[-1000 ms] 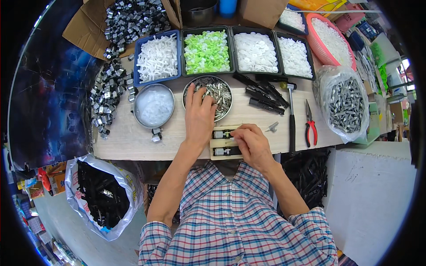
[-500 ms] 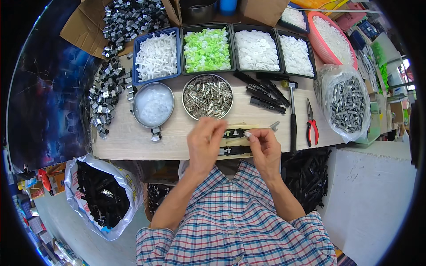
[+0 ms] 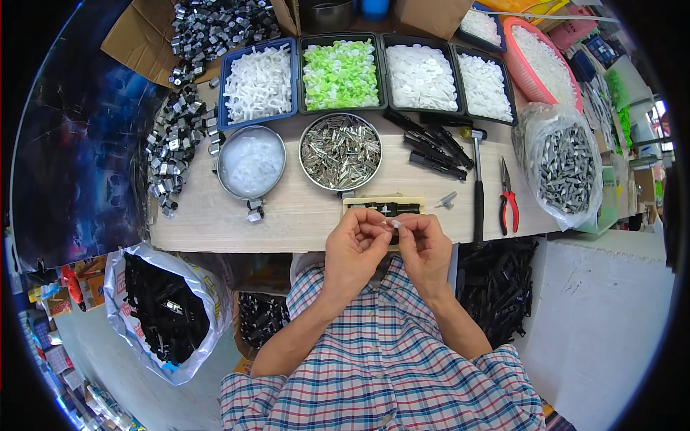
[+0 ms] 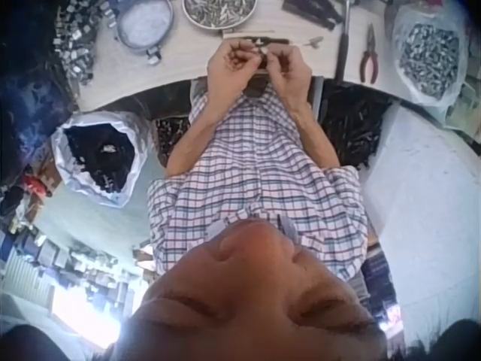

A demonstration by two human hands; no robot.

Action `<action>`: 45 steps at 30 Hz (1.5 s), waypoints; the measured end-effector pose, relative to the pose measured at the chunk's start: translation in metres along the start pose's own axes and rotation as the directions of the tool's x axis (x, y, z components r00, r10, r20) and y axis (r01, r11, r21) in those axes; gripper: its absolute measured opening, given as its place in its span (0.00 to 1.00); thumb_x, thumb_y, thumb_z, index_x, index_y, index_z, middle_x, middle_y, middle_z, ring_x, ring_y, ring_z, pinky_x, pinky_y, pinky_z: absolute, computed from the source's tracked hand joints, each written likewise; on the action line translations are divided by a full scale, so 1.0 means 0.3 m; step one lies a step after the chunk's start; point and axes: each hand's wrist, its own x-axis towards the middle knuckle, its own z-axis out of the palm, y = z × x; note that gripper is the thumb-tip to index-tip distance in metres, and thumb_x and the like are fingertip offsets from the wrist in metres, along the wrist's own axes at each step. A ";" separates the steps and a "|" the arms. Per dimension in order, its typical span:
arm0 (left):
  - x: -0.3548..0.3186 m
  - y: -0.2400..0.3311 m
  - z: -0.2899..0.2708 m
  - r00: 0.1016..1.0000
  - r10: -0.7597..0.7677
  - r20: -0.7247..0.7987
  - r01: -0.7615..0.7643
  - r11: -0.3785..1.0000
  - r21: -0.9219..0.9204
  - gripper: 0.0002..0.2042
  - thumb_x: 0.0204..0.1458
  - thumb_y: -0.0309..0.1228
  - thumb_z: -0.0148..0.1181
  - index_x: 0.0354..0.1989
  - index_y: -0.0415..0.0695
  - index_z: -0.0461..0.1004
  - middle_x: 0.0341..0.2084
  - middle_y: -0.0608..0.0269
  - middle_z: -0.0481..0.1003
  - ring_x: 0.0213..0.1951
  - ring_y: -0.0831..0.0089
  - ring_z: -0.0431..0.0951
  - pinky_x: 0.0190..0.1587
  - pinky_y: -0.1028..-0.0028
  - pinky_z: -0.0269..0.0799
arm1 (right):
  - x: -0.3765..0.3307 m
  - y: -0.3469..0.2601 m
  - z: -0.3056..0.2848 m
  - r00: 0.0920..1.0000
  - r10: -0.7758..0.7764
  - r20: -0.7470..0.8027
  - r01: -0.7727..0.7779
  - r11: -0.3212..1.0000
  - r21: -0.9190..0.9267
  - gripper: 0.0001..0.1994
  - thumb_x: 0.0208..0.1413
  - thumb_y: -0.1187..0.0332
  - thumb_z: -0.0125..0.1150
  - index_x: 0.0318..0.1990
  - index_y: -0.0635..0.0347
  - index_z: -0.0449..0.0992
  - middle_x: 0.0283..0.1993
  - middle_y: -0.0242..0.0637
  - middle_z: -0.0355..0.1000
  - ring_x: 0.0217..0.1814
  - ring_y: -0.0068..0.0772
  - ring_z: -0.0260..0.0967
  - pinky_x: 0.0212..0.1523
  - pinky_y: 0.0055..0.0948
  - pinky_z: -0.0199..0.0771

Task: The recorder is assembling small components using a wooden jig, pliers, and a mallet.

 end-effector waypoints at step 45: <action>-0.022 -0.115 -0.117 0.645 0.436 0.627 -0.630 -0.160 0.760 0.12 0.52 0.32 0.65 0.43 0.41 0.77 0.53 0.55 0.78 0.67 0.52 0.68 0.68 0.44 0.57 | 0.192 0.038 -0.034 0.755 -0.347 0.556 0.631 0.613 -0.475 0.11 0.44 0.76 0.66 0.36 0.61 0.72 0.36 0.39 0.68 0.41 0.43 0.67 0.44 0.39 0.70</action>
